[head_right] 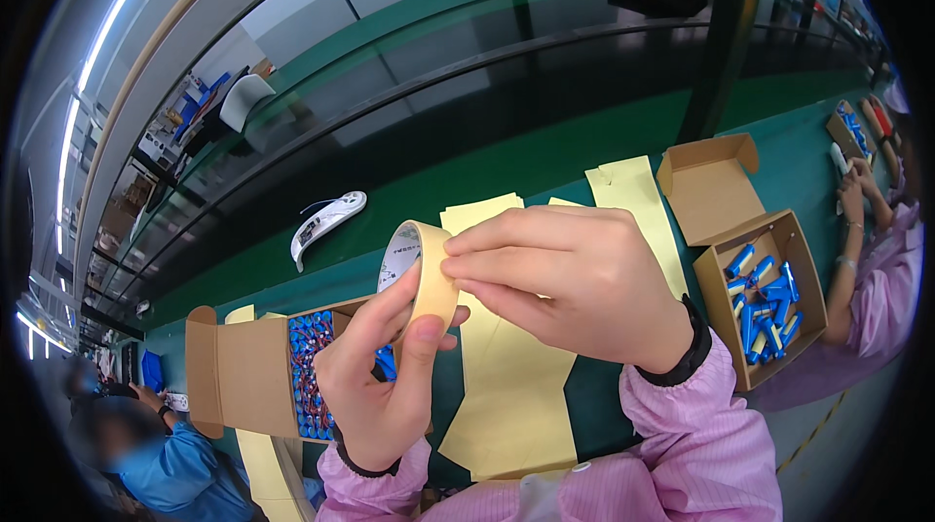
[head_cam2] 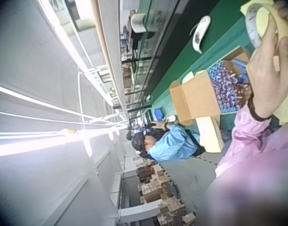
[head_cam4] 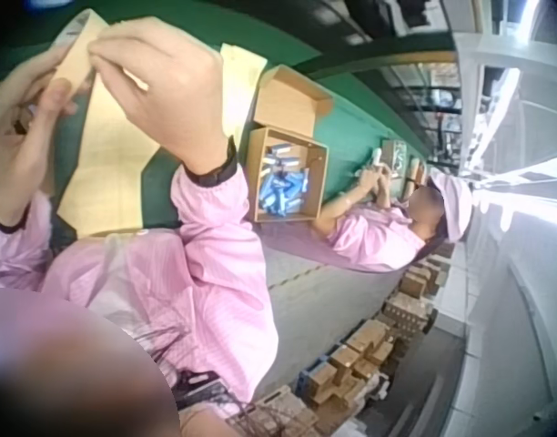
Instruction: Manually tape insulation onto cylindrical lithium battery cells and sort them into a box on an assembly line.
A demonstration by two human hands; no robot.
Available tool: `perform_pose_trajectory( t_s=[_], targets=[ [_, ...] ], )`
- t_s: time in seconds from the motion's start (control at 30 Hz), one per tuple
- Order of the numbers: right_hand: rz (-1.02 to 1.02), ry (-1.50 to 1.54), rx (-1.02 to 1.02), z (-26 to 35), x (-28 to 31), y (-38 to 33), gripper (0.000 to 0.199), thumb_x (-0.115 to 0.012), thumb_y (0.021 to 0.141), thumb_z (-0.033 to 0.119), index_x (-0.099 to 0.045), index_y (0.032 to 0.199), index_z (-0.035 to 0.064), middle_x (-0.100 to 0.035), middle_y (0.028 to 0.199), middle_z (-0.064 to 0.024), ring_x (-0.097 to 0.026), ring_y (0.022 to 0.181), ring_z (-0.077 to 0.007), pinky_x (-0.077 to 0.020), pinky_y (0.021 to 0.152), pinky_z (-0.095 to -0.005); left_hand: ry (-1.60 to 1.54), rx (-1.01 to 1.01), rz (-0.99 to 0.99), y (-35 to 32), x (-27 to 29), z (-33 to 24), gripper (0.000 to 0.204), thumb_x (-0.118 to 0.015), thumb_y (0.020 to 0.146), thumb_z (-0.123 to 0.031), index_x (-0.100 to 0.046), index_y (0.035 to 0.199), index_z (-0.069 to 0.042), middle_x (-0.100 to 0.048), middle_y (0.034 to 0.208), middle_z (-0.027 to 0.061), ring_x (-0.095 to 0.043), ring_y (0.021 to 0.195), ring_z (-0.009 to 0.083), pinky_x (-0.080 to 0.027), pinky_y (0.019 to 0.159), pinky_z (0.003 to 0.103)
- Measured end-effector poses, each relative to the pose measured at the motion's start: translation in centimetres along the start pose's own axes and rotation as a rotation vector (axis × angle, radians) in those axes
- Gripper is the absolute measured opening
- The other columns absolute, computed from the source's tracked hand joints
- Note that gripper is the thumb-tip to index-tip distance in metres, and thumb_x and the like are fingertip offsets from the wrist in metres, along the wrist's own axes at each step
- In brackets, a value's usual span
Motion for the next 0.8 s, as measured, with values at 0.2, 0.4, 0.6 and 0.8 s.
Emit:
perform_pose_trajectory(
  t_s=[0.2,0.4,0.6,0.8],
  targets=[
    [-0.026,-0.033,-0.010,0.66,0.09,0.37,0.021,-0.077,0.071,0.003,-0.075,0.091,0.0058,-0.073,0.091,-0.0080,-0.071,0.074,-0.0210,-0.0556,0.061,-0.0257,-0.009,-0.023,-0.025,0.02,-0.18,-0.49,0.031,-0.058,0.094,-0.001,-0.054,0.122,0.011,-0.071,0.097,0.0196,-0.072,0.083,0.0204,-0.056,0.065,0.025],
    [-0.016,-0.070,-0.007,0.37,-0.28,0.08,0.020,-0.075,0.074,0.006,-0.071,0.094,0.0066,-0.071,0.093,-0.0040,-0.068,0.073,-0.0194,-0.0541,0.061,-0.0267,-0.103,0.080,-0.028,-0.23,-0.21,-0.57,0.034,-0.066,0.089,-0.002,-0.059,0.122,0.005,-0.072,0.097,0.0189,-0.073,0.088,0.0236,-0.057,0.072,0.027],
    [-0.015,-0.142,0.077,0.54,0.17,-0.10,0.018,-0.075,0.073,0.008,-0.069,0.090,0.0070,-0.069,0.089,-0.0027,-0.067,0.073,-0.0172,-0.0529,0.058,-0.0255,-0.079,0.068,-0.051,-0.02,-0.42,-0.43,0.033,-0.066,0.089,-0.002,-0.060,0.120,0.005,-0.073,0.095,0.0180,-0.073,0.088,0.0233,-0.057,0.073,0.027],
    [0.070,-0.193,-0.002,0.60,-0.18,0.05,0.020,-0.077,0.067,0.004,-0.064,0.082,0.0070,-0.067,0.080,-0.0039,-0.066,0.064,-0.0187,-0.0519,0.054,-0.0257,0.001,0.100,-0.057,-0.30,-0.39,-0.58,0.035,-0.069,0.087,-0.003,-0.061,0.120,0.004,-0.073,0.094,0.0182,-0.073,0.087,0.0227,-0.057,0.072,0.027]
  ],
)
Point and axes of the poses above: each hand's wrist, its own y-axis towards the middle knuckle, its own x-axis out of the back of the hand, z = x × y, the point moved 2 cm from there along y, towards the middle knuckle
